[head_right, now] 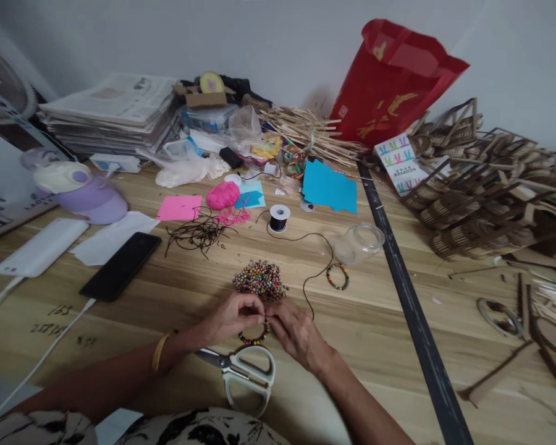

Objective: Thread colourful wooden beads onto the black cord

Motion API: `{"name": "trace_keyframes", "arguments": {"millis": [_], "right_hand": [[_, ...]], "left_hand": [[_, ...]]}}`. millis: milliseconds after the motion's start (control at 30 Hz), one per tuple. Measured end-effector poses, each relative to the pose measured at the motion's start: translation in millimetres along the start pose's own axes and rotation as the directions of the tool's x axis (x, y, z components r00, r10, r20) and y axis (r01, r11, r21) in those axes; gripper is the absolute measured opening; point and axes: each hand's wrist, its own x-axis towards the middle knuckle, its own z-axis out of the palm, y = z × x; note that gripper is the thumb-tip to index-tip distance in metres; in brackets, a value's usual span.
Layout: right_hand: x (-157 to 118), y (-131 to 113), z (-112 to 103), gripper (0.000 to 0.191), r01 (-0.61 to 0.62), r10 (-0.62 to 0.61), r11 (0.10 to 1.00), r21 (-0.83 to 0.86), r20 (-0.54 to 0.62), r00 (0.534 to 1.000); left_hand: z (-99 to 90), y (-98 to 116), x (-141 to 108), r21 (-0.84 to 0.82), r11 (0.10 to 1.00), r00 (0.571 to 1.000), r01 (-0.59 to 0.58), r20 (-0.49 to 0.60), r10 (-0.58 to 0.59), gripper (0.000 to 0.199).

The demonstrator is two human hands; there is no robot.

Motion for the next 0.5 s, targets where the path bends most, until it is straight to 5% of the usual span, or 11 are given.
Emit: {"name": "trace_keyframes", "arguments": {"millis": [500], "right_hand": [[-0.1, 2.5, -0.8, 0.011, -0.004, 0.007, 0.998, 0.063, -0.042, 0.999]], "left_hand": [[0.4, 0.6, -0.2, 0.023, 1.0, 1.0, -0.014, -0.022, 0.015, 0.007]]}}
